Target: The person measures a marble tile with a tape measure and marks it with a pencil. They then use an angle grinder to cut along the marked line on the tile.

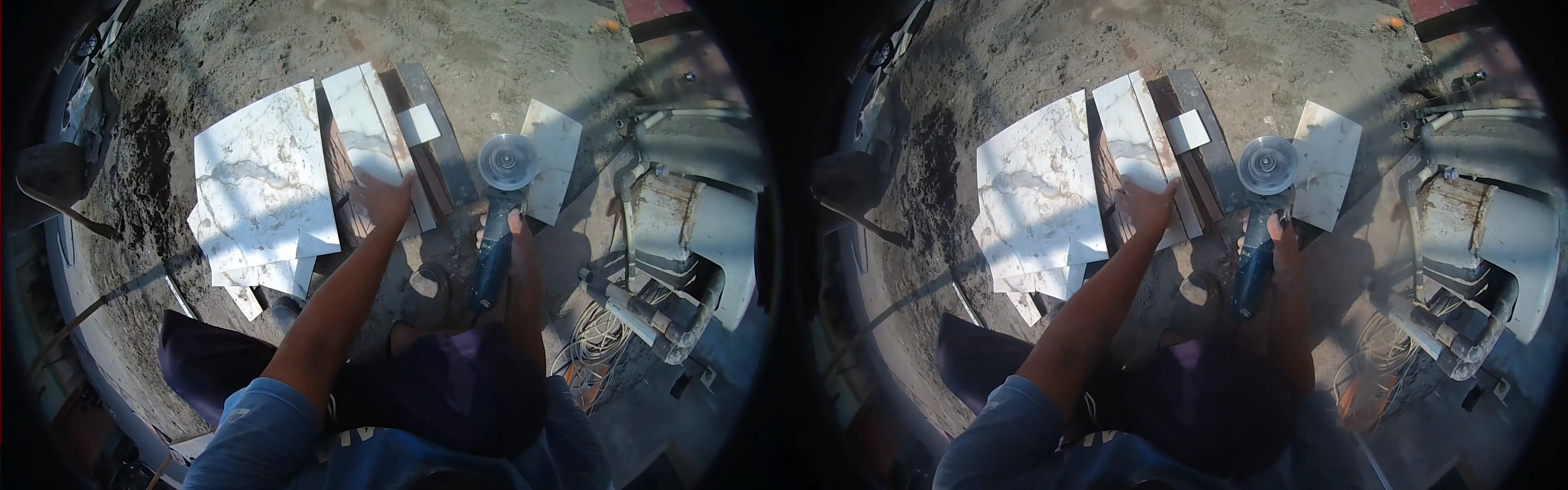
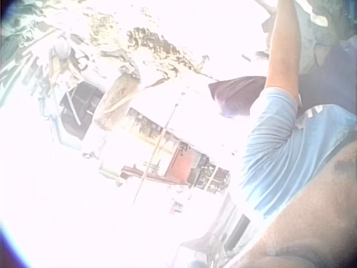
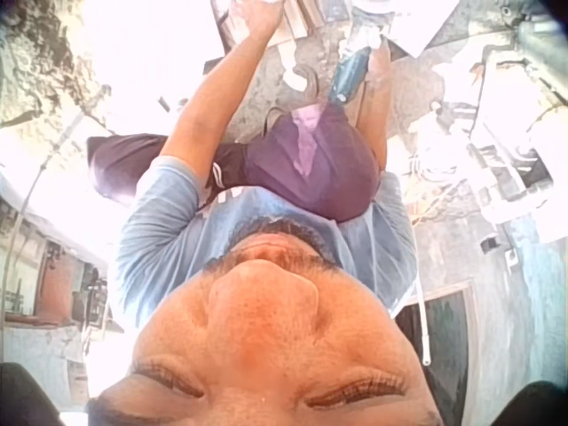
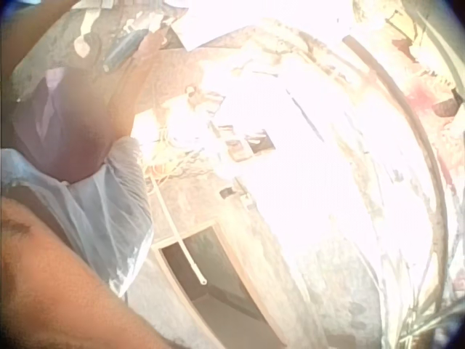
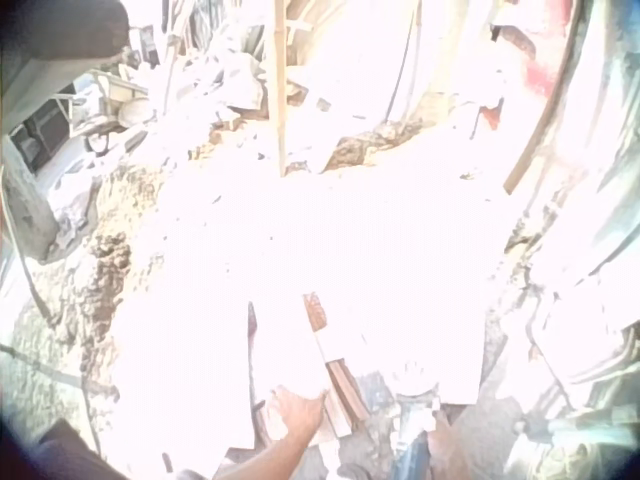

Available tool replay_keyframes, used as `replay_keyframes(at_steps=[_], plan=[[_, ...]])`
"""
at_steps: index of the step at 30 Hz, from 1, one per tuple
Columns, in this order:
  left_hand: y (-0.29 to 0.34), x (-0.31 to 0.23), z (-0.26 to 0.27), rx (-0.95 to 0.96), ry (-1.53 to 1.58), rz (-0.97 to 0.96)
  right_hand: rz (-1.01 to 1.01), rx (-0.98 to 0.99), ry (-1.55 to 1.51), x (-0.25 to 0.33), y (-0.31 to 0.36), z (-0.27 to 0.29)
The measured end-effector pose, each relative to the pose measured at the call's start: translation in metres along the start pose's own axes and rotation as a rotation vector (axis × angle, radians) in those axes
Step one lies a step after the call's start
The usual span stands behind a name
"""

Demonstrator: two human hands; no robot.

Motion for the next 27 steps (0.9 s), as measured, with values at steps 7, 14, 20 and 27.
replay_keyframes(at_steps=[7,14,20,27], plan=[[-0.019,0.046,0.006,-0.161,0.280,0.140,0.049,-0.047,0.010,0.008,0.020,0.004],[-0.023,0.048,-0.001,0.002,0.280,-0.029,0.110,-0.083,0.074,0.018,0.024,0.001],[-0.040,0.038,-0.010,0.151,0.249,-0.140,0.087,-0.079,0.055,0.018,0.021,0.008],[-0.050,0.020,0.010,0.058,-0.064,-0.402,0.090,-0.081,0.064,0.026,0.018,-0.002]])
Point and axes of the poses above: each hand's wrist, its own y-axis away from the middle knuckle, its own z-axis out of the back of the hand, x = y × z, the point moved 3 cm from there along -y, towards the middle knuckle, and after that the axes turned 7 degrees about -x, right-handed, at the moved point
